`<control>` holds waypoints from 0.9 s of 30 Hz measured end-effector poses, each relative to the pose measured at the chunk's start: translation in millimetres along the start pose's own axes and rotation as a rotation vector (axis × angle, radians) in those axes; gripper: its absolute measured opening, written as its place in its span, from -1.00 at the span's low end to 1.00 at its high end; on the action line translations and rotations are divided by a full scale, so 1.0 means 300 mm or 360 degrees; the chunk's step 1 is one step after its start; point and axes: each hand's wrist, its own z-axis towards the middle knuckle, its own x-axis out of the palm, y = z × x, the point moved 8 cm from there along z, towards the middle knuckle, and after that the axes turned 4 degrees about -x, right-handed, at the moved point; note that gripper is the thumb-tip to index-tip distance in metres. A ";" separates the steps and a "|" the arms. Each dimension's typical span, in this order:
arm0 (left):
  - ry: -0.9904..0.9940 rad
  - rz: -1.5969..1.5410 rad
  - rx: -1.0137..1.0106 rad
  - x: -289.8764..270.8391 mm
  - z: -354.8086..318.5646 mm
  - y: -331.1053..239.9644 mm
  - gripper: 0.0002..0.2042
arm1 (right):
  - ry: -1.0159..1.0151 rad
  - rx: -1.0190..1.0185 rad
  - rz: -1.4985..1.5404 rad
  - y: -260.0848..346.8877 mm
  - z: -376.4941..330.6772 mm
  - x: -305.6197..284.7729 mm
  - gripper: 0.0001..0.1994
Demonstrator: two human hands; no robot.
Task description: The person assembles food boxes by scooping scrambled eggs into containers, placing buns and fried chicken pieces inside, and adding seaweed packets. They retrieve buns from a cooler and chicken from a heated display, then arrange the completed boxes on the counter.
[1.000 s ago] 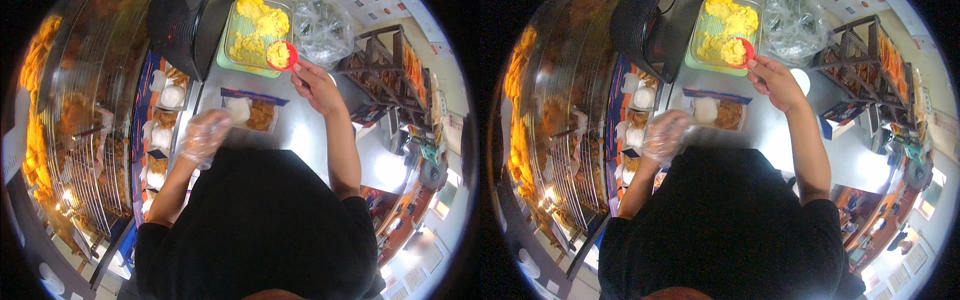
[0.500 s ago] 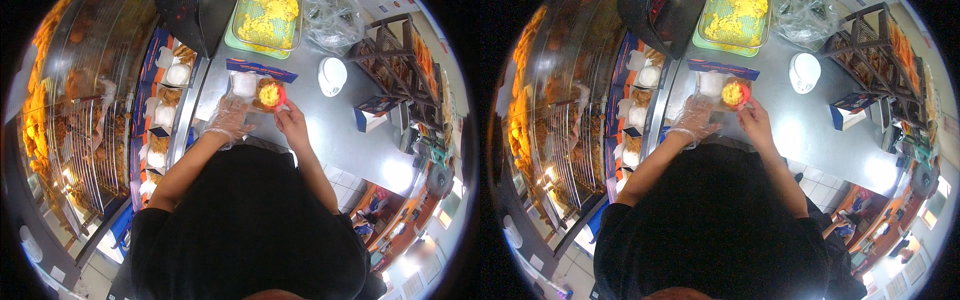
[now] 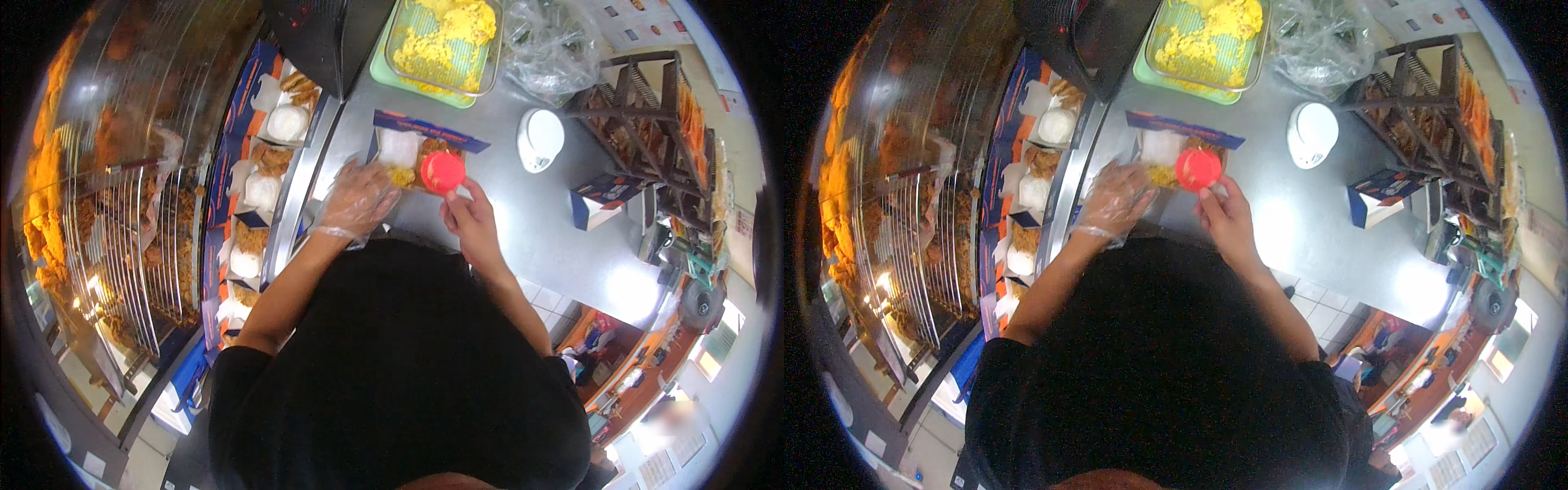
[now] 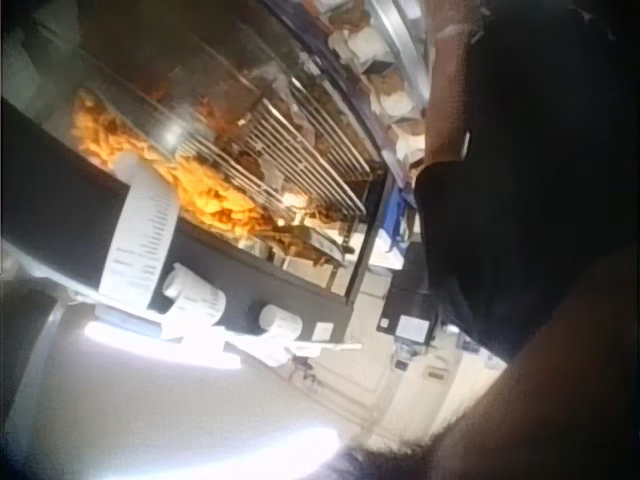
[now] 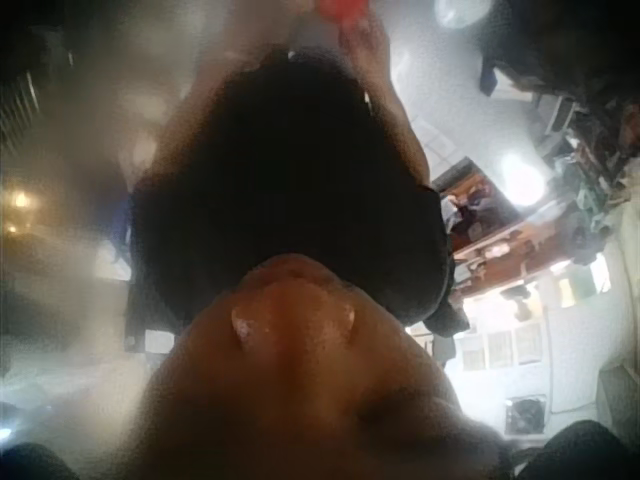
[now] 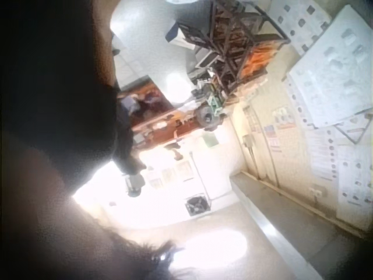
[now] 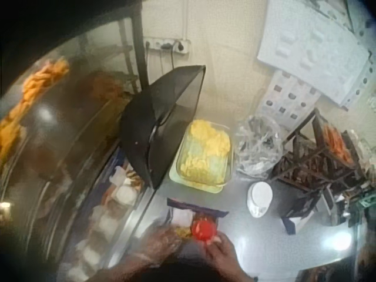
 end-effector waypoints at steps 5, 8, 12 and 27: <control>-0.0532 -0.0456 0.0032 -0.185 0.112 0.005 -0.70 | -0.0036 -0.0037 0.0314 0.328 0.055 -0.060 -0.60; -0.0507 -0.0462 -0.0070 -0.244 0.290 -0.010 -0.68 | -0.0088 -0.0839 -0.0877 0.553 0.292 -0.147 -0.52; -0.0238 -0.0519 -0.0493 -0.219 0.485 0.089 -0.62 | -0.0404 -0.1175 -0.2195 0.703 0.621 -0.076 -0.59; -0.0341 -0.1632 -0.1381 0.183 0.525 0.432 -0.77 | -0.0118 -0.0916 -0.3009 0.394 0.894 0.046 -0.56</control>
